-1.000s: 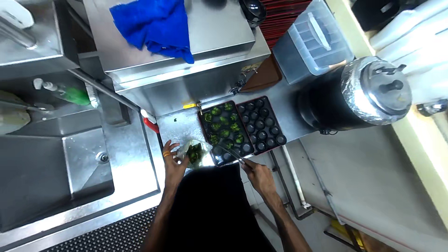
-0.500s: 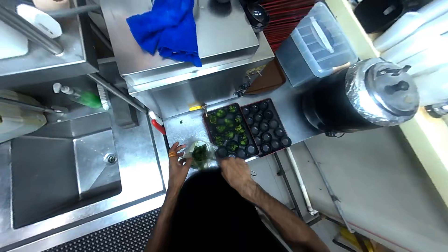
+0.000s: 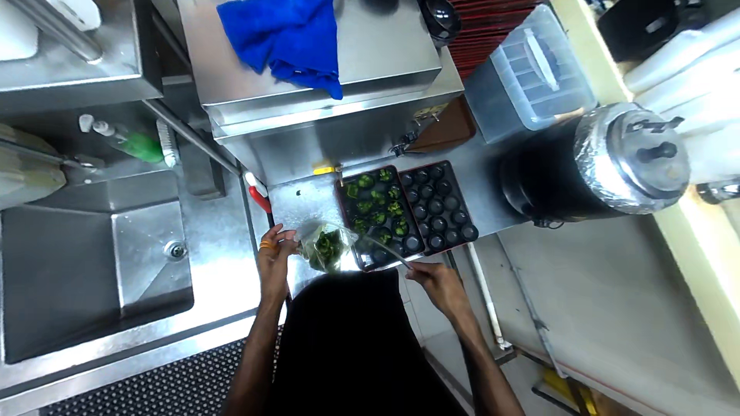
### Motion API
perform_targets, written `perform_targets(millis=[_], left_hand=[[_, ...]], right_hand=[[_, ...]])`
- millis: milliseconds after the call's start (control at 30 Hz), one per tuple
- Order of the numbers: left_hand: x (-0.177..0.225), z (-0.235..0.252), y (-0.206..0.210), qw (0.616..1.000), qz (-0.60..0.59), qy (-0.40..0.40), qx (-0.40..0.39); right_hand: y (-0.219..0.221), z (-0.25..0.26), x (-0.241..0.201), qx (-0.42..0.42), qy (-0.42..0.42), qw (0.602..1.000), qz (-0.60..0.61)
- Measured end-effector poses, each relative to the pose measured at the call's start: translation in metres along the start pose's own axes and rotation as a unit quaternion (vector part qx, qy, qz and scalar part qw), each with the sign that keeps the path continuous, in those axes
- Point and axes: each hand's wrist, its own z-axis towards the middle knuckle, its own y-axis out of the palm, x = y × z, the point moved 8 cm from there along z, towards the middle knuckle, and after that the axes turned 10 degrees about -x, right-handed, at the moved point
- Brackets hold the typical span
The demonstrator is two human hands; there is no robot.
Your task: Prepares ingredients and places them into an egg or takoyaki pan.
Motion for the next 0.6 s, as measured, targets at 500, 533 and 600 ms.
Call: perform_targets(millis=[500, 533, 600], left_hand=[[-0.099, -0.026, -0.078, 0.969, 0.084, -0.228, 0.040], [-0.109, -0.032, -0.081, 0.960, 0.103, -0.258, 0.025], [-0.129, -0.045, -0.082, 0.929, 0.163, -0.330, -0.030]], right_hand=[[0.039, 0.020, 0.013, -0.036, 0.143, 0.973, -0.179], [0.037, 0.020, 0.013, -0.034, 0.140, 0.975, -0.172], [0.020, 0.013, 0.000, 0.009, 0.093, 0.989, -0.115]])
